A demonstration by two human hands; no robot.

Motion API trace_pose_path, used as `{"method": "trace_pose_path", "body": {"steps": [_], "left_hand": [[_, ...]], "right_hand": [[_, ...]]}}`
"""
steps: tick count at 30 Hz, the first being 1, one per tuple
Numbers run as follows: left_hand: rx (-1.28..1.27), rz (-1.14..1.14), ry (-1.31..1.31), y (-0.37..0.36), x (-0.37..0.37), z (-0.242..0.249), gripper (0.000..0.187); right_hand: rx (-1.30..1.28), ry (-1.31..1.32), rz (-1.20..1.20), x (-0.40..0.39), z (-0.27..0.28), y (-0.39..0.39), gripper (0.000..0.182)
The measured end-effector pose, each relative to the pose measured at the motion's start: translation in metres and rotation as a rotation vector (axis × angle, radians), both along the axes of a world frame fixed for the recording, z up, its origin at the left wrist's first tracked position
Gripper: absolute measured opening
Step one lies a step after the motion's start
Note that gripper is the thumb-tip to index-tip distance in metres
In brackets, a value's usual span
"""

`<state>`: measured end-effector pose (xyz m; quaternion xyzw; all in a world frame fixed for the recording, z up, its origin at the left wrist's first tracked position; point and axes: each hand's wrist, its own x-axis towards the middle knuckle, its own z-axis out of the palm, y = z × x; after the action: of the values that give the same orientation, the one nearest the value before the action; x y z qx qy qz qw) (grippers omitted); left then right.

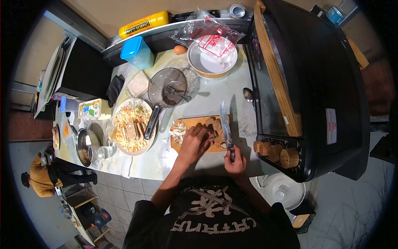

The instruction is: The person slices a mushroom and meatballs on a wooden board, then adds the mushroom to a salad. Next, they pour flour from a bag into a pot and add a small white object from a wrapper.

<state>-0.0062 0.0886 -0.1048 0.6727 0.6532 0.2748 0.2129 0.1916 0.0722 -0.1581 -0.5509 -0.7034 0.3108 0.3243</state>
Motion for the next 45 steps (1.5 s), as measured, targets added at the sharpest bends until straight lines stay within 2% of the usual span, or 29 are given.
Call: {"method": "trace_pose_path", "body": {"steps": [6, 11, 14, 16, 21, 26, 31, 35, 37, 40, 44, 45], "left_hand": [[0.022, 0.029, 0.011, 0.000, 0.001, -0.005, 0.027], [0.001, 0.015, -0.008, 0.002, 0.001, 0.002, 0.039], [-0.002, 0.007, 0.013, 0.002, 0.002, 0.000, 0.038], [0.004, 0.005, 0.022, 0.002, 0.002, -0.004, 0.037], [0.060, 0.030, 0.050, 0.001, 0.000, -0.003, 0.033], [-0.030, 0.130, -0.206, 0.000, -0.009, 0.021, 0.028], [-0.088, 0.222, -0.395, -0.006, -0.020, 0.016, 0.030], [-0.108, 0.217, -0.488, -0.011, -0.027, 0.007, 0.032], [-0.071, 0.249, -0.668, -0.014, -0.030, 0.003, 0.032], [-0.063, 0.275, -0.752, -0.020, -0.035, -0.001, 0.032], [-0.066, 0.253, -0.704, -0.023, -0.037, -0.004, 0.033], [-0.065, 0.201, -0.531, -0.023, -0.036, -0.003, 0.034]], "right_hand": [[0.035, 0.008, 0.008, 0.000, -0.002, 0.001, 0.036], [0.008, -0.002, -0.002, -0.001, 0.003, 0.001, 0.034], [0.023, 0.025, 0.005, -0.002, -0.001, 0.001, 0.034], [0.144, 0.009, 0.002, -0.003, -0.003, 0.000, 0.035], [0.106, 0.039, -0.006, -0.007, 0.002, -0.002, 0.034], [0.127, 0.016, 0.005, -0.006, -0.002, -0.004, 0.034], [0.002, 0.084, -0.021, -0.009, 0.002, -0.004, 0.034], [0.051, 0.040, 0.017, -0.007, 0.003, -0.002, 0.032], [0.106, 0.002, 0.021, -0.007, 0.000, -0.002, 0.032], [0.020, 0.042, 0.013, -0.008, 0.003, -0.004, 0.032], [0.025, 0.012, 0.035, -0.009, 0.004, -0.003, 0.033], [0.026, 0.018, 0.035, -0.010, 0.004, -0.003, 0.033]]}}
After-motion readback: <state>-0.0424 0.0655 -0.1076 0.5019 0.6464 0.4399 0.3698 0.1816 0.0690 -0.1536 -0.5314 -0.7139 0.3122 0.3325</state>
